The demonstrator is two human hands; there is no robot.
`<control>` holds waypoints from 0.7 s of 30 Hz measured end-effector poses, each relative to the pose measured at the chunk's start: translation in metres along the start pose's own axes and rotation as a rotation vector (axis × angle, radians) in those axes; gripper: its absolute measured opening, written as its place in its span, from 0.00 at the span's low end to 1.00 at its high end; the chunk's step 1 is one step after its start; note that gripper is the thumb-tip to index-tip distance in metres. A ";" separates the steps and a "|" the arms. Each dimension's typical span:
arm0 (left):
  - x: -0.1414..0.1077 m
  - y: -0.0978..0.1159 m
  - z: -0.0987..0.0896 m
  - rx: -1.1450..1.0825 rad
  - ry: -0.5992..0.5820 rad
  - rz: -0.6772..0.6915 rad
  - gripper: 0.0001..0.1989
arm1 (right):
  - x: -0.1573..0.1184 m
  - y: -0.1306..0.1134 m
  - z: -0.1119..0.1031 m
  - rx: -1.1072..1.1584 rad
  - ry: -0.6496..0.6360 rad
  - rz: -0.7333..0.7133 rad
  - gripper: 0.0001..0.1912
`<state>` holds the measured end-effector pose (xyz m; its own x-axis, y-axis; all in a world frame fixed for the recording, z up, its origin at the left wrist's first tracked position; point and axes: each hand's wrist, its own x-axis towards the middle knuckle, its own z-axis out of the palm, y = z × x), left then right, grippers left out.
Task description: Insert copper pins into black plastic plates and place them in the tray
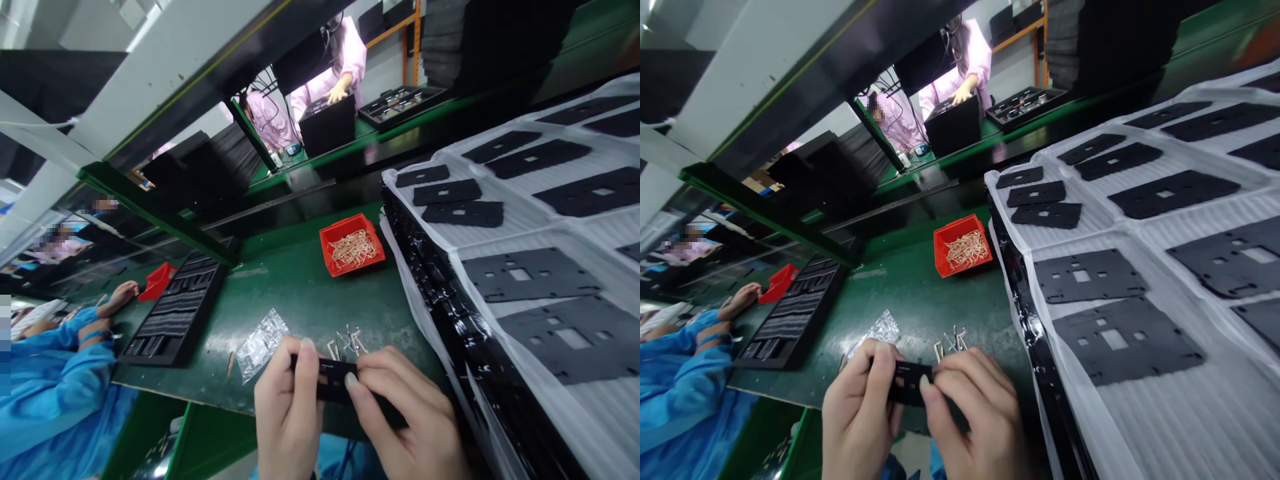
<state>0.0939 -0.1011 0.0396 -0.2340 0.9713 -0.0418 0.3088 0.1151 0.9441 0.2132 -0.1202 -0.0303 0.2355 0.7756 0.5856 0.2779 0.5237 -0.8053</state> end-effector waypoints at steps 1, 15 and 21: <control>0.001 -0.002 -0.002 0.022 -0.012 0.026 0.25 | 0.000 0.003 0.002 -0.068 0.040 -0.021 0.06; 0.000 -0.016 -0.007 0.173 -0.085 0.190 0.24 | 0.005 0.012 0.002 -0.300 0.160 -0.217 0.11; 0.000 -0.022 -0.012 0.320 -0.144 0.497 0.18 | -0.001 0.012 0.005 -0.120 0.098 -0.059 0.09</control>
<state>0.0759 -0.1062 0.0227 0.1296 0.9405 0.3139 0.6162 -0.3245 0.7176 0.2116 -0.1129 -0.0407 0.3032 0.7039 0.6423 0.4021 0.5165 -0.7560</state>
